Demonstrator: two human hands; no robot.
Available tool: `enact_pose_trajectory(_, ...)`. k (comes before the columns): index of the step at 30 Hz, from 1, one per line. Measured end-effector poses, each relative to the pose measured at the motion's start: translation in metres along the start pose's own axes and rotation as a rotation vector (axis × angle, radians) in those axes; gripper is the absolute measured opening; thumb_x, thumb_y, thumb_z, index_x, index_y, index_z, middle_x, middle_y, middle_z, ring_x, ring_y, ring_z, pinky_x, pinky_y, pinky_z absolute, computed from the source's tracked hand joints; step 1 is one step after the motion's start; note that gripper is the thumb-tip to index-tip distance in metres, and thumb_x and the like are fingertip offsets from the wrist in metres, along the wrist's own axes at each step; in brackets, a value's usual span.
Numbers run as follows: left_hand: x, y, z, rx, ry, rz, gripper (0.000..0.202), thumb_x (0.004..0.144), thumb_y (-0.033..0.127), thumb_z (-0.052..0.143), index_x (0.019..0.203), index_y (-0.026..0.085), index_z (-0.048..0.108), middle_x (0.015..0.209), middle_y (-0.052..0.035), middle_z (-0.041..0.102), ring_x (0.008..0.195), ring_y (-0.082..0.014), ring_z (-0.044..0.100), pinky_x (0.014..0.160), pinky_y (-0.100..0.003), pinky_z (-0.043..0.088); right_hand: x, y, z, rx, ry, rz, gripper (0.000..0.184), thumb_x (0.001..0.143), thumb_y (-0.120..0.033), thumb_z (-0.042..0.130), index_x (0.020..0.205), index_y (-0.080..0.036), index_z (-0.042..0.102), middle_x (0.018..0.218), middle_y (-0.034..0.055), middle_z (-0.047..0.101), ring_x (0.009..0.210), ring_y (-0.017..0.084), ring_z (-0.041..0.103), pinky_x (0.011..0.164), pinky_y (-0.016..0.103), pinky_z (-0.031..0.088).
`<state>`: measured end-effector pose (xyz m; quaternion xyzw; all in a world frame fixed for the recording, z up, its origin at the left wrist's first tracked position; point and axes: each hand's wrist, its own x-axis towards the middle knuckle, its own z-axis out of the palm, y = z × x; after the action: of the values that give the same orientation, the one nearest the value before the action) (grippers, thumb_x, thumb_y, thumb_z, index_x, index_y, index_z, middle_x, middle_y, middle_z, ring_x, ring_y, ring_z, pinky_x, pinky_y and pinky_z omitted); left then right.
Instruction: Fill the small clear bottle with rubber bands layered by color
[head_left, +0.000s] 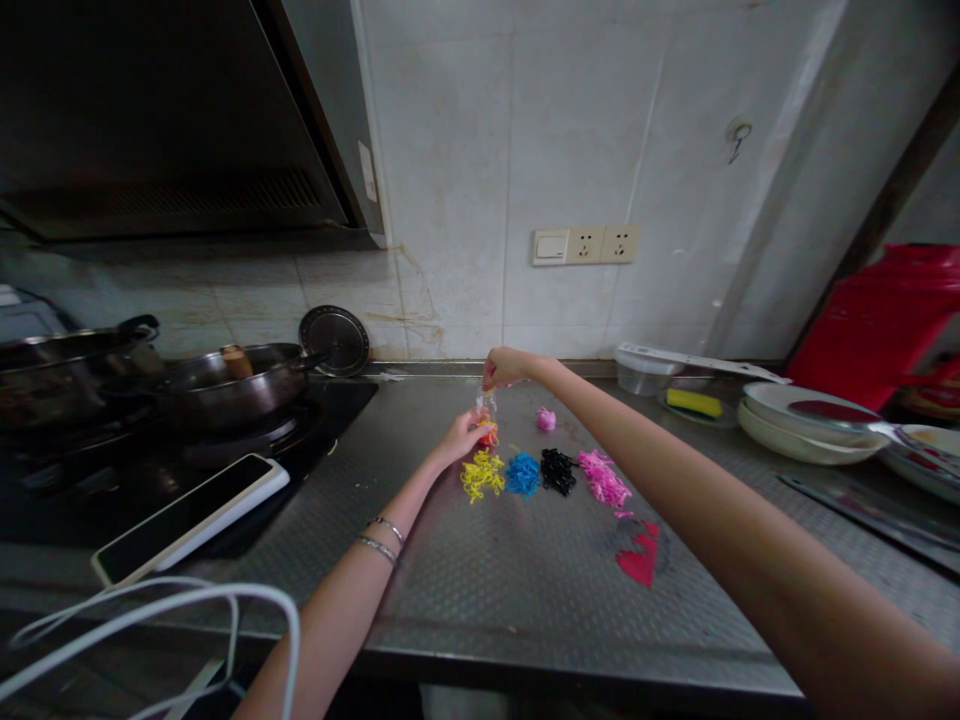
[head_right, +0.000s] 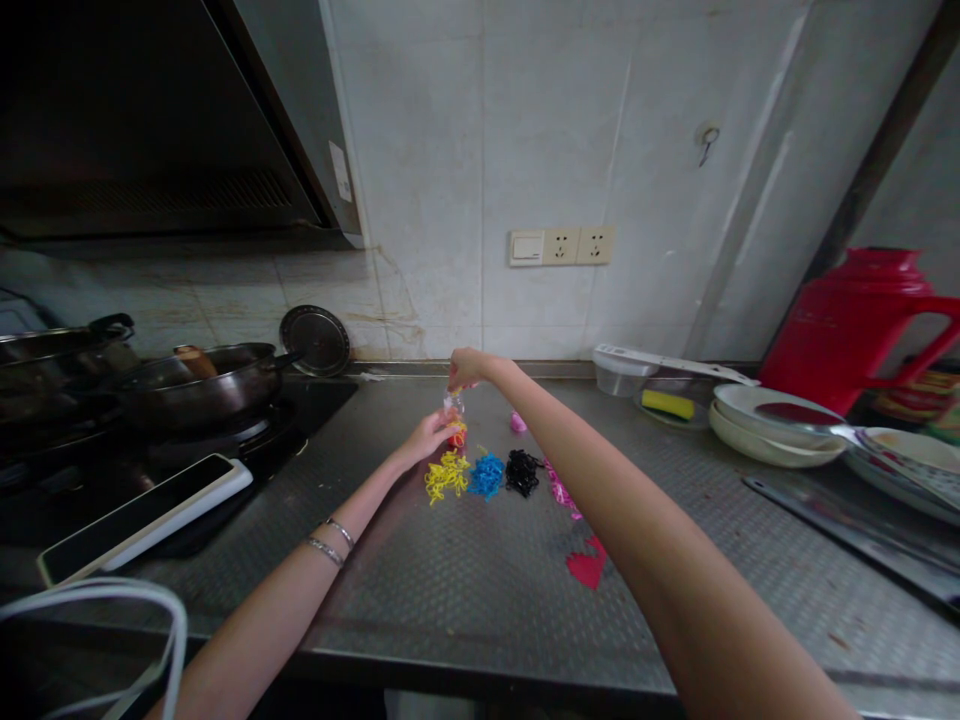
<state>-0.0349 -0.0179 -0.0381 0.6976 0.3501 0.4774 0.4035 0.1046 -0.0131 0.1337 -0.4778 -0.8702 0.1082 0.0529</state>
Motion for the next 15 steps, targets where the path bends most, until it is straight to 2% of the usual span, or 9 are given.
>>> enact_pose_trajectory(6, 0.003, -0.008, -0.001, -0.026, -0.014, 0.018, 0.034, 0.069, 0.023, 0.062, 0.1, 0.011, 0.054, 0.097, -0.009, 0.062, 0.087, -0.0157, 0.057, 0.085, -0.033, 0.041, 0.0, -0.002, 0.001, -0.021, 0.005, 0.017, 0.022, 0.066, -0.024, 0.061, 0.079, -0.007, 0.068, 0.07, 0.0087, 0.066, 0.048, 0.008, 0.053, 0.043, 0.016, 0.04)
enact_pose_trajectory(15, 0.003, -0.01, -0.002, -0.013, -0.003, 0.017, 0.037, 0.069, 0.024, 0.061, 0.103, 0.011, 0.053, 0.101, -0.0107, 0.061, 0.09, -0.0164, 0.057, 0.086, -0.034, 0.04, -0.001, 0.012, 0.005, 0.105, 0.111, -0.026, 0.017, 0.067, -0.021, 0.058, 0.076, -0.01, 0.067, 0.065, 0.0047, 0.065, 0.048, 0.007, 0.051, 0.045, 0.014, 0.039)
